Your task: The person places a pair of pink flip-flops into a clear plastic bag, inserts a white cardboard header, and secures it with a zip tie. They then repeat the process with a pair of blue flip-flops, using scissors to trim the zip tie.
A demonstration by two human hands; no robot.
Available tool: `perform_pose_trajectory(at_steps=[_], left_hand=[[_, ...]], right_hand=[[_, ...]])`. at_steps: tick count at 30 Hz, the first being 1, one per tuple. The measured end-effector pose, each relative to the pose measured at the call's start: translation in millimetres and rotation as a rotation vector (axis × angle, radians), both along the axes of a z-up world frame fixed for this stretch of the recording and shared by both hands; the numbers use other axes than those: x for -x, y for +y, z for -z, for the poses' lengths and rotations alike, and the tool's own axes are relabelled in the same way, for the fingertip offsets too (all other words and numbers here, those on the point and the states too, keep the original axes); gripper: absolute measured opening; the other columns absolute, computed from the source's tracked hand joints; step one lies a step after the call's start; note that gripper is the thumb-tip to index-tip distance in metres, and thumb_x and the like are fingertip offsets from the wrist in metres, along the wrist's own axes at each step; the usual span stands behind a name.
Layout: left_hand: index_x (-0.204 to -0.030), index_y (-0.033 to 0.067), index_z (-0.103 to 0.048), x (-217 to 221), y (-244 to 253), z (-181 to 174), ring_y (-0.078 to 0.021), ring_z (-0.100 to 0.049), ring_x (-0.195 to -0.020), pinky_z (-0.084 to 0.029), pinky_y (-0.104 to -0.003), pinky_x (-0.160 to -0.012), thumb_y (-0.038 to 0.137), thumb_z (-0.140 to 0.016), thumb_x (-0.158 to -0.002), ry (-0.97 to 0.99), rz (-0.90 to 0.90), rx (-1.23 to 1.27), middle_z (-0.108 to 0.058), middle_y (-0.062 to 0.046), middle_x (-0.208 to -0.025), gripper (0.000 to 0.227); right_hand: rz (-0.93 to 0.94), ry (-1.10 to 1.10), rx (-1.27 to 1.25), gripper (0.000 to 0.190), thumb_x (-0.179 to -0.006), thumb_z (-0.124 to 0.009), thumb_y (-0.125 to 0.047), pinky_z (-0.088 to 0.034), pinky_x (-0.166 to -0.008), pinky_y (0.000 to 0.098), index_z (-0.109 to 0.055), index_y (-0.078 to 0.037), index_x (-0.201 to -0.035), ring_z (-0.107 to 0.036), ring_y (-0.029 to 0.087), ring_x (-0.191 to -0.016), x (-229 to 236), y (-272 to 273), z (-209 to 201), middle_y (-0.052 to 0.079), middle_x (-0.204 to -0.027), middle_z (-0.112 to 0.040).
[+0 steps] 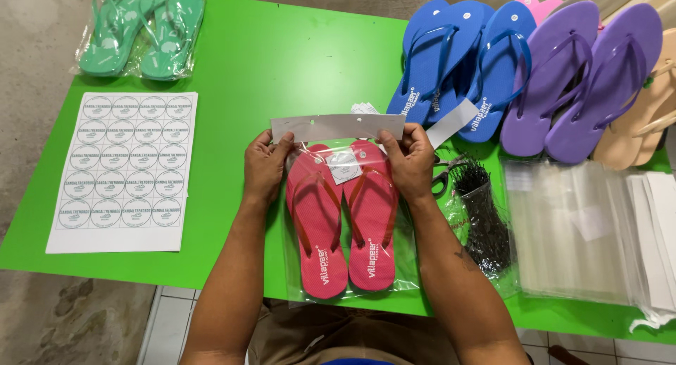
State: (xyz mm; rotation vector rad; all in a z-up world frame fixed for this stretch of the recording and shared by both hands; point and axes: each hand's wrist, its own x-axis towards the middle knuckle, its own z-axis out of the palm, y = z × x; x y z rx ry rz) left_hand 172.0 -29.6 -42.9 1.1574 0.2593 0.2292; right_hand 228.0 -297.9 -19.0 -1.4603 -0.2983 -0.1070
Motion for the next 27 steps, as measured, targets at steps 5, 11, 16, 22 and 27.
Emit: perform_pose_trajectory(at_steps=[5, 11, 16, 22, 27], left_hand=[[-0.106, -0.0059, -0.068, -4, -1, 7, -0.0127, -0.068, -0.074, -0.057, -0.027, -0.07, 0.024, -0.063, -0.111, -0.076, -0.037, -0.015, -0.072, -0.012, -0.087, 0.031], [-0.098, -0.0006, -0.069, -5, -4, -14, -0.0124, -0.073, -0.074, -0.06, -0.027, -0.069, 0.026, -0.065, -0.102, -0.029, 0.027, 0.054, -0.077, -0.01, -0.088, 0.027], [-0.092, -0.0021, -0.072, -1, -7, -18, -0.0078, -0.058, -0.062, -0.05, -0.025, -0.057, 0.025, -0.072, -0.102, 0.055, 0.039, -0.17, -0.07, -0.004, -0.079, 0.029], [-0.093, 0.0026, -0.073, -4, -5, -3, -0.0038, -0.06, -0.061, -0.05, -0.023, -0.056, 0.032, -0.061, -0.105, -0.004, 0.054, -0.149, -0.072, 0.0, -0.077, 0.034], [-0.094, 0.0018, -0.071, -6, 1, 8, -0.0043, -0.054, -0.057, -0.045, -0.023, -0.053, 0.033, -0.058, -0.11, 0.004, 0.118, -0.001, -0.067, 0.0, -0.073, 0.038]], right_hand=[[0.063, 0.099, -0.035, 0.018, -0.104, -0.067, -0.018, -0.046, -0.059, 0.0183, -0.063, -0.001, -0.104, -0.066, 0.006, -0.071, -1, -1, 4, 0.005, -0.085, -0.074], [-0.034, 0.082, -0.236, 0.021, -0.109, -0.062, -0.023, -0.055, -0.063, 0.022, -0.061, -0.003, -0.103, -0.069, 0.008, -0.071, -7, -3, 7, 0.004, -0.085, -0.072], [-0.104, 0.048, -0.026, 0.025, -0.104, -0.07, -0.021, -0.056, -0.072, 0.023, -0.064, 0.001, -0.114, -0.068, 0.008, -0.081, -5, -8, 3, 0.006, -0.098, -0.073], [-0.052, 0.148, 0.002, 0.026, -0.102, -0.07, -0.022, -0.056, -0.062, 0.0239, -0.071, 0.003, -0.109, -0.067, 0.01, -0.069, -8, -6, 5, 0.007, -0.088, -0.074], [-0.075, 0.177, -0.113, 0.036, -0.109, -0.058, -0.031, -0.057, -0.065, 0.0239, -0.072, 0.002, -0.108, -0.07, 0.01, -0.072, -9, -5, 2, 0.007, -0.089, -0.076]])
